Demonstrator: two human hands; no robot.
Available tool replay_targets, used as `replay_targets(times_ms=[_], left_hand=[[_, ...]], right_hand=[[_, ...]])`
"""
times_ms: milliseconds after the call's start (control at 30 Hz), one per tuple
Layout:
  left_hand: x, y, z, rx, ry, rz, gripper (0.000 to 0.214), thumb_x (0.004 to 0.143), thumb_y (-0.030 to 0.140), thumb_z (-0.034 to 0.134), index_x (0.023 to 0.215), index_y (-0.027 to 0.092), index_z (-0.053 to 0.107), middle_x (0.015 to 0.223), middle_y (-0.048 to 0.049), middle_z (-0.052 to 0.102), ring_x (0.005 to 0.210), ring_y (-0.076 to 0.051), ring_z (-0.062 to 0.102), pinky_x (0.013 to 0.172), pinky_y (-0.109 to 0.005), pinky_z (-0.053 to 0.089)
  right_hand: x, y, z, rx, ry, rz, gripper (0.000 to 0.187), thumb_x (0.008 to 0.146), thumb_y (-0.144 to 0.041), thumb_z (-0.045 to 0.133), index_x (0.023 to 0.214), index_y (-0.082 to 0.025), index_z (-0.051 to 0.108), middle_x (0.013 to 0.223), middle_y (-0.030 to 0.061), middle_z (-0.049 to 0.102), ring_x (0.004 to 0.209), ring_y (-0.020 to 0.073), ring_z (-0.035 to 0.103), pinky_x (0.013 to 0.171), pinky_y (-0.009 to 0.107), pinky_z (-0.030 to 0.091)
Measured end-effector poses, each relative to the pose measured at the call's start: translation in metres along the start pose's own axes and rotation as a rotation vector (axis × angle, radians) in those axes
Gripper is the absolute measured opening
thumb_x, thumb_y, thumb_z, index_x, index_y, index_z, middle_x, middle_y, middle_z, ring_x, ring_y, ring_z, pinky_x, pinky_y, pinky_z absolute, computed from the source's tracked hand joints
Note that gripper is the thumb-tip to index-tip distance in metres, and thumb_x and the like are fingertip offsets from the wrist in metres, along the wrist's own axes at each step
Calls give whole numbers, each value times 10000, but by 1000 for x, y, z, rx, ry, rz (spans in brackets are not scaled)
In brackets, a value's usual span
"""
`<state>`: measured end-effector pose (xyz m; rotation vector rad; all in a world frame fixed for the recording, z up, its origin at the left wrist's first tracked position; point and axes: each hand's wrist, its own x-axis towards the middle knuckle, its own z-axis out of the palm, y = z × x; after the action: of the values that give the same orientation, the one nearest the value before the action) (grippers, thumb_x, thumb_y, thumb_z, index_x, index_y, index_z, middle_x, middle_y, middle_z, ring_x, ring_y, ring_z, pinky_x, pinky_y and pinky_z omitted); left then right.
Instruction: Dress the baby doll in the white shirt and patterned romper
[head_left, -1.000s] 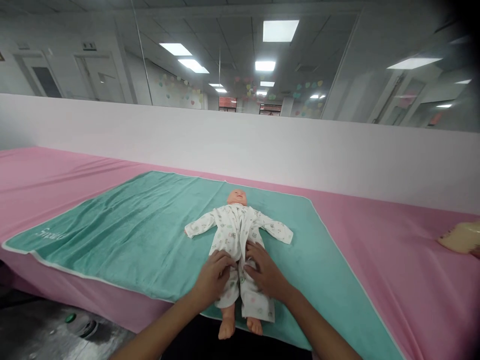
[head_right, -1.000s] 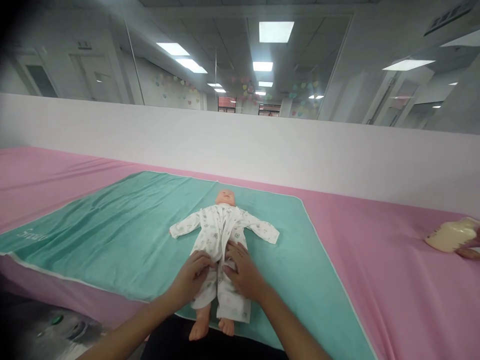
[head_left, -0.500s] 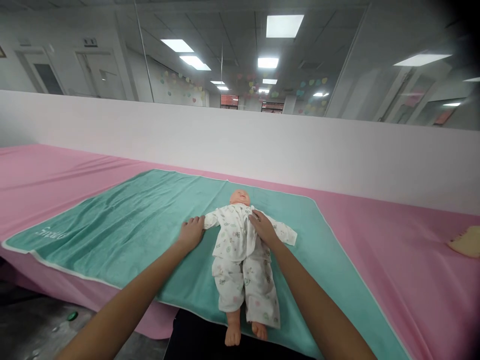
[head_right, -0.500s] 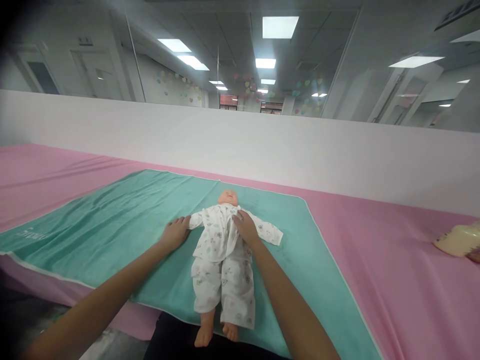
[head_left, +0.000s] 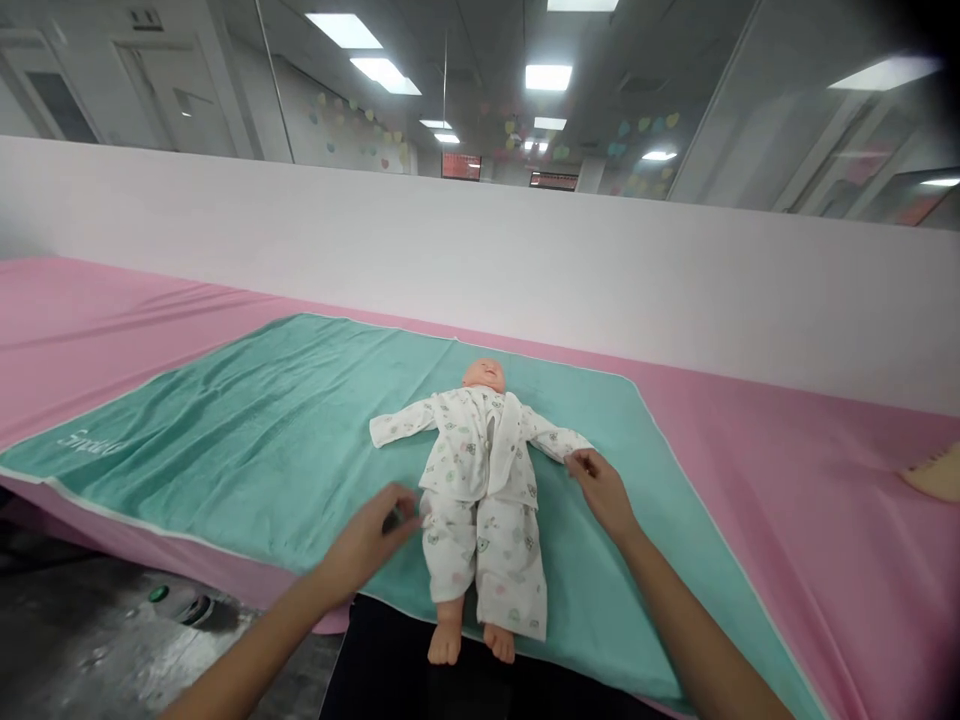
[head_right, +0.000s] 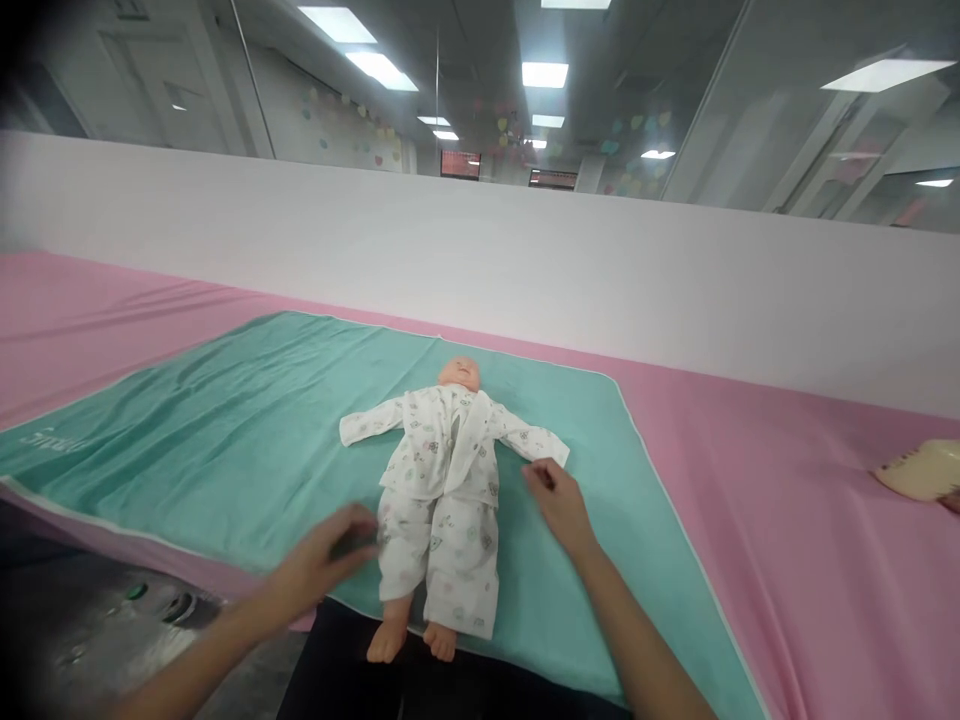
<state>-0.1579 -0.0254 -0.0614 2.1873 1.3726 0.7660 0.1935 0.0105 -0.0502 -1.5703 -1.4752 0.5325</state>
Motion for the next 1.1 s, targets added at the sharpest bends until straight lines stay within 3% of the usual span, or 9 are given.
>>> replay_targets(times_ms=[67,167,300,433,633,767,900,1000,1100], left_hand=[[-33,23,6,-78,-123,74,197,844,298,481,1028,226,487,976,-21,546,911,-156,521,791,-286,441],[-57,40,23,1,-55,154,322,810,171,505,1117,252,452,1105,-30,512,1032,-171,473,878,-316,398],[-54,39,45,65,89,179,271,807,90,431,1048,207,477,1059,-47,528,986,-187,477,849,-347,388],[-45,54,37,-154,166,41,127,804,103,424,872,175,505,858,-17,550,824,-145,511,741,-279,416],[-60,91,0,-449,228,-40,129,864,192,379,898,181,503,811,-5,528,782,-121,514,725,-240,425],[-91,81,-1,-279,212,86,164,836,142,409,959,198,502,818,-11,511,756,-119,504,668,-228,414],[-117,70,-3,-101,14,174,281,748,42,400,943,206,519,877,-25,529,810,-137,510,693,-245,412],[-119,73,-14,-36,-140,187,252,748,45,402,904,202,521,852,-22,529,787,-138,502,686,-259,406],[-108,82,-19,-31,-100,209,139,819,114,408,864,187,517,804,-30,520,765,-141,492,676,-269,406]], right_hand=[[-39,-21,1,-25,-172,-97,245,833,-392,445,742,-181,528,702,4,540,646,133,472,613,258,378],[-93,-69,20,-117,-427,-402,133,808,-259,495,914,-205,554,933,22,574,896,161,502,820,294,378],[-127,-104,55,-401,-413,-504,259,759,-141,516,1010,-202,537,1006,49,559,963,208,463,858,368,334],[-127,-109,70,-485,-342,-464,189,758,-100,487,908,-195,553,920,43,562,901,207,465,813,371,328],[-142,-131,57,-179,-322,-347,90,773,-125,485,816,-199,513,818,-5,553,806,149,479,755,296,349],[-172,-129,54,-93,-372,-276,83,781,-144,475,845,-196,463,822,-1,527,771,144,467,668,266,365],[-192,-114,55,-231,-434,-433,144,767,-66,425,842,-187,452,832,15,510,771,154,455,713,306,361],[-193,-111,49,-271,-521,-539,122,811,-92,415,844,-193,474,835,15,517,791,156,460,746,323,366],[-187,-107,33,-217,-549,-561,133,844,-133,417,914,-220,491,902,12,529,856,154,473,779,313,382]])
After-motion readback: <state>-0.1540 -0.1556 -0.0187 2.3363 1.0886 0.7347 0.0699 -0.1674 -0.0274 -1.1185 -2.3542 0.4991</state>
